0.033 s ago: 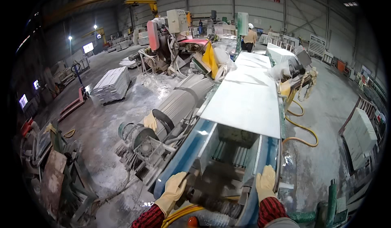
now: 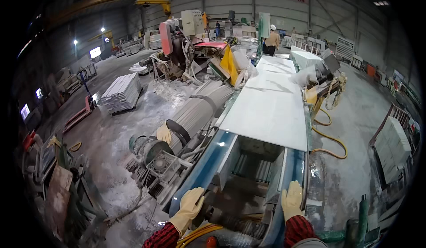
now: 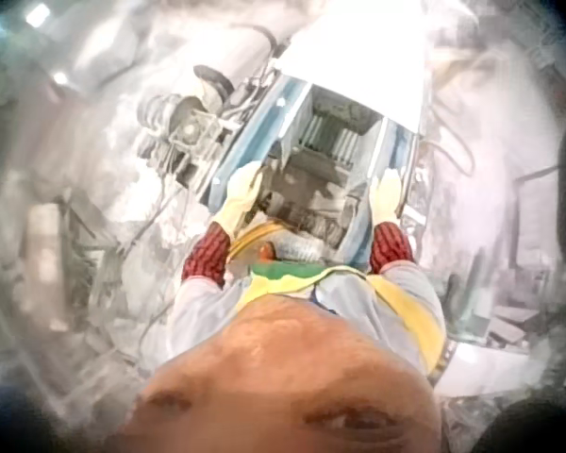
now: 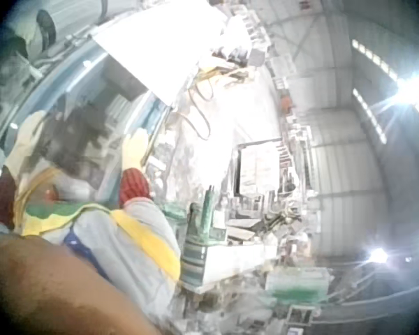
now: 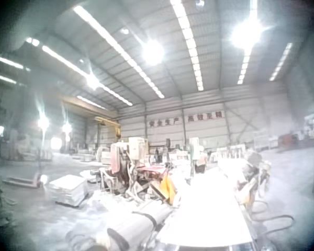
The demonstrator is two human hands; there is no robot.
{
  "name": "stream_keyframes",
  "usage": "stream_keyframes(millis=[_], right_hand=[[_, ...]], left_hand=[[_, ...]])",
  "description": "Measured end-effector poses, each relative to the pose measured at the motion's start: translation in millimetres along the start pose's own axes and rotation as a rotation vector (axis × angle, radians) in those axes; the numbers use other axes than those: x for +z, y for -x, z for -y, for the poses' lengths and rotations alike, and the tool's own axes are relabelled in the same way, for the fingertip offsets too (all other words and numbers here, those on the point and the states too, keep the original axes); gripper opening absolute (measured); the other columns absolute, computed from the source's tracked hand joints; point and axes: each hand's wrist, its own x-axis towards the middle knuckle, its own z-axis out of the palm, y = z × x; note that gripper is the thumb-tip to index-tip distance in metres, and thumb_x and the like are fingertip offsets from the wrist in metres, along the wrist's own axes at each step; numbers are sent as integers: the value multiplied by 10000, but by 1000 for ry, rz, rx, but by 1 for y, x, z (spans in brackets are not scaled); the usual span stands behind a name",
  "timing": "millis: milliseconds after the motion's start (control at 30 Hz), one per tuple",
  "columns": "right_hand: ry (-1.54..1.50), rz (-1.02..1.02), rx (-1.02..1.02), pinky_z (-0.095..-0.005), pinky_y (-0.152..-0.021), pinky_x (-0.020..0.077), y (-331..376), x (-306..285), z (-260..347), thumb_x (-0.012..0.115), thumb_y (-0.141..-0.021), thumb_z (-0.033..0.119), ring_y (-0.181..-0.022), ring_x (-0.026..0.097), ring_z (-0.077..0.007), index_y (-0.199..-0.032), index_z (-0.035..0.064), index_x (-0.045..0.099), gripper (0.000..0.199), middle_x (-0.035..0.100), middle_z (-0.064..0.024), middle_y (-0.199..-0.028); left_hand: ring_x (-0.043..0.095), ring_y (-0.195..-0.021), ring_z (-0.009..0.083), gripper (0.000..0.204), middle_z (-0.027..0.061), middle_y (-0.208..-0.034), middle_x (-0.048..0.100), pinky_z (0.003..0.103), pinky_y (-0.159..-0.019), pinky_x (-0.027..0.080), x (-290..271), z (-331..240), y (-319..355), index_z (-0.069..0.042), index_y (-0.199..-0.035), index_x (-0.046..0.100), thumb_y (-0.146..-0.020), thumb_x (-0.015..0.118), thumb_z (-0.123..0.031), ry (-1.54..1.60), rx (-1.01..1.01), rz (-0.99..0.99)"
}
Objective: The person repeatedly picks up large white rectangular tiles, places them onto a conveyor belt, and guides them through a processing machine. The person handles the tiles one at a time, flipping and repositioning them as needed.
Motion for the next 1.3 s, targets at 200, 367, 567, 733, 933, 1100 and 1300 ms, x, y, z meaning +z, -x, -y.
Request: stream_keyframes(millis=[200,367,567,733,933,1100,1300], right_hand=[[-9,52,65,-525,-1290,296,8,0,5,639,-996,242,-1497,417,-481,-1518,-65,487,625,462,-318,-1606],[-27,82,63,-521,-1327,232,14,-2,11,617,-1022,290,-1548,363,-475,-1559,-64,468,660,417,-307,-1654],[-33,80,71,-533,-1321,239,16,-7,11,621,-1021,297,-1532,387,-476,-1536,-62,489,642,444,-307,-1633],[-32,24,65,-556,-1287,290,12,-12,12,661,-985,271,-1479,443,-489,-1489,-61,522,619,507,-323,-1567],[-43,-34,46,-558,-1253,333,8,-20,20,700,-945,246,-1429,489,-494,-1442,-52,549,599,553,-326,-1512],[-1,-63,18,-555,-1243,345,14,-14,14,706,-941,239,-1408,502,-493,-1441,-42,545,595,559,-316,-1505],[-1,-73,18,-551,-1251,344,16,-12,16,710,-949,242,-1427,491,-495,-1458,-46,548,607,553,-314,-1521]], left_hand=[[583,-1241,407,457,173,-1351,637,515,-1067,459,-5,44,-80,-39,-1337,621,-928,735,-209,-214,334,-30],[535,-1385,405,550,194,-1481,599,511,-1200,398,37,69,-100,-60,-1458,586,-995,685,-341,-317,235,76],[518,-1419,424,560,209,-1532,570,520,-1224,377,36,73,-100,-60,-1479,578,-997,692,-321,-312,186,154],[539,-1398,444,548,220,-1524,573,537,-1214,383,41,71,-104,-77,-1460,578,-980,701,-309,-330,174,188],[496,-1449,459,548,236,-1554,560,535,-1252,349,43,74,-97,-65,-1475,578,-992,698,-294,-311,149,206],[479,-1460,460,548,236,-1559,553,532,-1259,338,40,65,-100,-62,-1492,556,-1006,691,-278,-323,145,234],[486,-1450,457,542,228,-1557,550,532,-1258,339,38,65,-98,-58,-1482,563,-998,703,-260,-309,152,227]])
